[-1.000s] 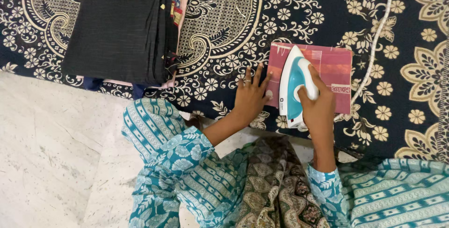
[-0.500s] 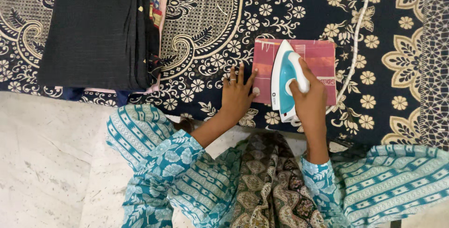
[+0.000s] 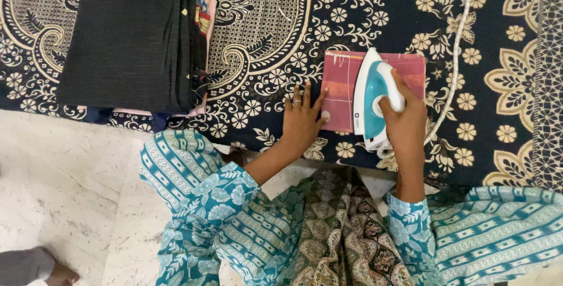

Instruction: The person irons a folded piece of patterned fabric on a bed using a handheld electric iron. They smooth the fabric with their hands, move the iron back and forth over the surface, and adjust the fabric's position to ensure even pressing.

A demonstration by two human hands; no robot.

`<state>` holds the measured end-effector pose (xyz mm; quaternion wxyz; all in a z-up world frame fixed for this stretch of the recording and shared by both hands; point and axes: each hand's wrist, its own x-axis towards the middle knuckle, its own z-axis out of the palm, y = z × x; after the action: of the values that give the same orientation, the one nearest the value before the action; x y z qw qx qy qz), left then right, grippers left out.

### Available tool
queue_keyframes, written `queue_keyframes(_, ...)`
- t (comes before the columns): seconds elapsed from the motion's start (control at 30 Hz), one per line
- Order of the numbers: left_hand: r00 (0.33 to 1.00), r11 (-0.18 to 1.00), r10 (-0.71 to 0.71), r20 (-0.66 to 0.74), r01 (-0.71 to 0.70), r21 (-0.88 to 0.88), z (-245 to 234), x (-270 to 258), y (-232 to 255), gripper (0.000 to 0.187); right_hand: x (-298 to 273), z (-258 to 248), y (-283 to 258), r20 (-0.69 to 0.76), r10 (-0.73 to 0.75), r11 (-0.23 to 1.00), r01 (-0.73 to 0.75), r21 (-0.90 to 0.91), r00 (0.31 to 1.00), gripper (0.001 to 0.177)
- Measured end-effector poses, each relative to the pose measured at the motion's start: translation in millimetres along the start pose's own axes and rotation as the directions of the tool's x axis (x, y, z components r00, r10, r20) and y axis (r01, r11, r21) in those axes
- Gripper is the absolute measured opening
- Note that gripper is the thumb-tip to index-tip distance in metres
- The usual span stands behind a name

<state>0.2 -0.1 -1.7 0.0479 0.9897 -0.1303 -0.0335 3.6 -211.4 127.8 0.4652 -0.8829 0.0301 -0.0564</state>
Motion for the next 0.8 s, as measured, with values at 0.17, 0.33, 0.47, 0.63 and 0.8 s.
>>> queue_keyframes(0.17, 0.999, 0.999, 0.004, 0.042, -0.006, 0.046, -1.1, 1.0, 0.5, 0.083, 7.8, -1.3, 1.1, -0.025, -0.056, 0.998, 0.056, 0.005, 0.998, 0.055)
queue_keyframes(0.33, 1.000, 0.999, 0.002, 0.024, -0.002, 0.033, -2.9, -1.1, 1.7, 0.083, -10.1, -8.3, 3.9, -0.026, -0.001, 0.996, -0.001, -0.084, 1.000, 0.056)
queue_keyframes(0.47, 0.999, 0.999, -0.004, 0.033, 0.003, 0.033, 0.1, 2.5, 2.0, 0.083, 1.7, -12.3, 16.7, -0.014, -0.118, 0.992, 0.118, -0.040, 0.993, 0.057)
queue_keyframes(0.63, 1.000, 0.999, -0.001, 0.020, 0.001, 0.033, 4.9, 1.6, 2.5, 0.081, 14.3, -17.5, 14.5, 0.007, -0.016, 0.997, 0.016, -0.069, 1.000, 0.057)
queue_keyframes(0.8, 1.000, 0.999, 0.003, 0.022, -0.004, 0.043, 3.5, 3.6, 2.9, 0.082, -5.2, -29.9, 14.4, 0.040, -0.040, 0.994, 0.043, -0.097, 0.998, 0.057)
